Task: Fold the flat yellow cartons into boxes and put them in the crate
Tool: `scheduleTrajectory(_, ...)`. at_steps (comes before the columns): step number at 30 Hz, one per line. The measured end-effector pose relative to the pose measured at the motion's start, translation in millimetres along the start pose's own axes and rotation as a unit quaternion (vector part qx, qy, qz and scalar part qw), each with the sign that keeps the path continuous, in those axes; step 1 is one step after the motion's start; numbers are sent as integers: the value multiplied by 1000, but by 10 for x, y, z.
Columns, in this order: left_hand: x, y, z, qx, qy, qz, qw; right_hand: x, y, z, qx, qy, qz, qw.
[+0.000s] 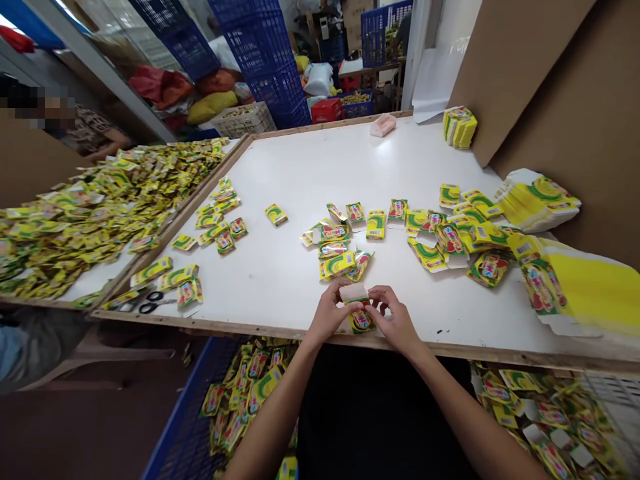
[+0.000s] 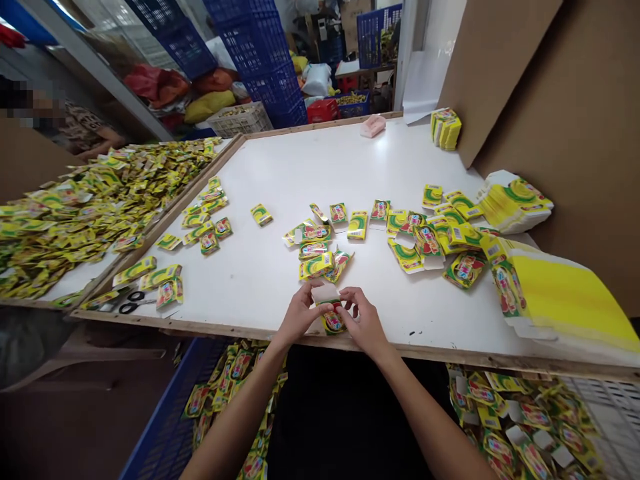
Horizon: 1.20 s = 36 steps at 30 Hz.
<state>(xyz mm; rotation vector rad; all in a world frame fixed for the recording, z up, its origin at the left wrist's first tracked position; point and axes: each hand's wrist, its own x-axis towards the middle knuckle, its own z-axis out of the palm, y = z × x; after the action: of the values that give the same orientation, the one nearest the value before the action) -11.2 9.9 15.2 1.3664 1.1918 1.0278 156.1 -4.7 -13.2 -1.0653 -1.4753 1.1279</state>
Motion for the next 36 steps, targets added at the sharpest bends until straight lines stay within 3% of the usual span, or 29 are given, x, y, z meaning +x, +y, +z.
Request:
scheduleTrajectory(3, -32, -102, 127, -122, 24, -15, 992, -20, 29, -49, 9, 23, 18, 1000)
scheduleTrajectory(5, -85, -132, 185, -147, 37, -20, 988, -25, 43, -78, 5, 34, 21, 999)
scheduleTrajectory(10, -145, -161, 209, -101, 0, -28, 995, 10, 63, -184, -35, -20, 16, 999)
scheduleTrajectory(14, -81, -184, 215, -63, -11, -21, 998, 72, 80, -213, -70, -8, -20, 997)
scheduleTrajectory(19, -55, -172, 286, -86, 26, 41, 995, 85, 99, -171, -31, 48, -28, 998)
scheduleTrajectory(25, -97, -88, 324, -3, 48, 56, 997, 25, 22, -194, -51, 15, -80, 995)
scheduleTrajectory(31, -41, -70, 364, -57, 77, 8, 995, 68, -52, -154, -63, 62, -23, 996)
scheduleTrajectory(36, -22, -99, 377, -83, 85, -10, 993, 112, -76, -192, -58, 53, 8, 997)
